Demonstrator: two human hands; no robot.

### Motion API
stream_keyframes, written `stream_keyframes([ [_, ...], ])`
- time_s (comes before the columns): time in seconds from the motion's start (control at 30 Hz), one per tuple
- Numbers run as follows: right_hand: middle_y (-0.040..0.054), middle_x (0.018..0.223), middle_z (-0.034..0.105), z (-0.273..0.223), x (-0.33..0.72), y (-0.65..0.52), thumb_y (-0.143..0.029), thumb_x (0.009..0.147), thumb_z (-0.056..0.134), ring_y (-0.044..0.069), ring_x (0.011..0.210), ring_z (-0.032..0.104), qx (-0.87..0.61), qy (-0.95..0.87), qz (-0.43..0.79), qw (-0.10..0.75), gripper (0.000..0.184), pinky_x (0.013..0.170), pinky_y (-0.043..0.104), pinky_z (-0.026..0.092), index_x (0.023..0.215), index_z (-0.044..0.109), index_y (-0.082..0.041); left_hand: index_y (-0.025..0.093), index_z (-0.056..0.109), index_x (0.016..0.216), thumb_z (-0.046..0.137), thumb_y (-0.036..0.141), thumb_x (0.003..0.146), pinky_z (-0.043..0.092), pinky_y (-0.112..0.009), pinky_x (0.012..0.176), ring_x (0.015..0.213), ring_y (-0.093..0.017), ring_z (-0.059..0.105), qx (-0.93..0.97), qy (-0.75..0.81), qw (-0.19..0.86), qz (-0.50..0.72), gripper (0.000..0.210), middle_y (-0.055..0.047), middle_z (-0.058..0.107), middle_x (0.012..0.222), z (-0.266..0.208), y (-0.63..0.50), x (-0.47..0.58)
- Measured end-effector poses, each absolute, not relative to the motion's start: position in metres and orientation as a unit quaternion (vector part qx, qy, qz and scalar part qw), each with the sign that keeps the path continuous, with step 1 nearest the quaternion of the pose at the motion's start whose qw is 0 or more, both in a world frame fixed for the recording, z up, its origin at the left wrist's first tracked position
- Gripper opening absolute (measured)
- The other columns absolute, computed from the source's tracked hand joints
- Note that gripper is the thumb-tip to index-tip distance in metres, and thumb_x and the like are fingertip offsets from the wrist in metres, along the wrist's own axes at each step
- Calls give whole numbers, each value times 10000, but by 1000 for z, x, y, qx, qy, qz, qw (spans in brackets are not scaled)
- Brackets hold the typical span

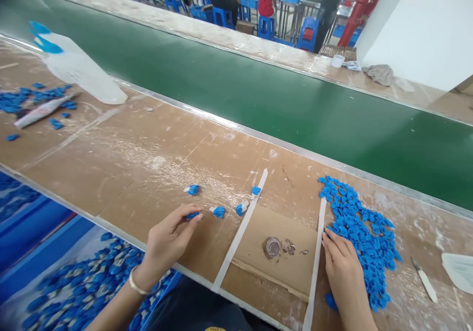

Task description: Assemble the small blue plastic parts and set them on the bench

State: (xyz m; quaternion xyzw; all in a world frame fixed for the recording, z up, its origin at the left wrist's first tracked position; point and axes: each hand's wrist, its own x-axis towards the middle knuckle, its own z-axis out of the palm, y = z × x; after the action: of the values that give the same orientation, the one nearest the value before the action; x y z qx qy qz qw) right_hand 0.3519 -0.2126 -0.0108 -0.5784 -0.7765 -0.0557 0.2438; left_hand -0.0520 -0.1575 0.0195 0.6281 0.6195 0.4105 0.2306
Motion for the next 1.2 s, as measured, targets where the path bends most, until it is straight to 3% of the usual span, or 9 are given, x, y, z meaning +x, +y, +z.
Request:
stream_keyframes([
  [0.1, 107, 1087, 696, -9, 362, -210, -275, 990, 426, 237, 963, 635, -541, -811, -60, 213, 292, 841, 409, 507, 1001, 698, -169, 168, 668, 974, 479, 195, 932, 510, -440, 963, 1024, -267, 625, 741, 581, 66, 331, 195, -105, 698, 1008, 12, -138, -60],
  [0.23, 95, 1004, 704, 8, 359, -209, -356, 986, 453, 239, 898, 642, -547, -803, -63, 230, 290, 784, 400, 517, 985, 686, -183, 141, 667, 1017, 448, 89, 897, 460, -552, 1006, 1190, -338, 502, 790, 556, -21, 258, 255, -165, 631, 1166, 16, -128, -57],
  [0.37, 67, 1006, 701, 38, 315, -217, -358, 955, 538, 222, 902, 650, -553, -790, -8, 265, 259, 772, 361, 522, 1143, 624, -202, 142, 615, 1157, 436, 35, 861, 444, -506, 1033, 1238, -310, 465, 835, 489, 28, 251, 362, -155, 559, 1286, 25, -137, -49],
  [0.6, 72, 1085, 690, 45, 246, -216, -239, 960, 525, 218, 936, 644, -497, -827, 109, 238, 344, 827, 379, 535, 1303, 538, -218, 160, 614, 1106, 423, 155, 949, 522, -428, 890, 976, -252, 604, 850, 461, 138, 213, 248, -116, 640, 1077, 17, -136, -43],
  [0.73, 52, 1059, 701, 42, 243, -217, -242, 931, 581, 207, 941, 650, -523, -786, 157, 289, 306, 816, 349, 555, 1236, 594, -245, 174, 615, 1117, 513, 238, 932, 495, -435, 964, 1056, -251, 605, 748, 511, 281, 317, 221, -111, 658, 1118, 17, -150, -37],
  [0.83, 44, 1051, 718, 43, 237, -228, -241, 869, 674, 193, 956, 683, -550, -683, 262, 404, 319, 806, 296, 583, 1183, 635, -273, 184, 621, 1093, 653, 285, 852, 529, -370, 890, 956, -213, 645, 569, 503, 525, 384, 263, -87, 690, 1034, 25, -170, -18],
  [0.93, 70, 1002, 740, 44, 227, -238, -265, 833, 724, 217, 905, 719, -533, -518, 386, 547, 306, 775, 295, 609, 1136, 678, -272, 163, 611, 1034, 766, 319, 760, 550, -309, 759, 808, -181, 665, 371, 397, 737, 401, 351, -58, 689, 897, 35, -187, 12],
  [1.03, 92, 957, 746, 44, 218, -243, -343, 800, 759, 246, 871, 725, -506, -406, 455, 610, 280, 754, 317, 620, 1066, 717, -268, 149, 601, 953, 822, 338, 715, 535, -275, 684, 703, -154, 659, 280, 314, 818, 393, 375, -29, 667, 788, 41, -198, 39],
  [1.2, 84, 965, 745, 48, 214, -246, -376, 782, 773, 226, 876, 724, -486, -377, 488, 619, 288, 756, 289, 610, 1050, 719, -287, 132, 605, 907, 838, 265, 717, 521, -224, 661, 694, -111, 642, 241, 252, 857, 380, 329, -40, 692, 815, 47, -205, 61],
])
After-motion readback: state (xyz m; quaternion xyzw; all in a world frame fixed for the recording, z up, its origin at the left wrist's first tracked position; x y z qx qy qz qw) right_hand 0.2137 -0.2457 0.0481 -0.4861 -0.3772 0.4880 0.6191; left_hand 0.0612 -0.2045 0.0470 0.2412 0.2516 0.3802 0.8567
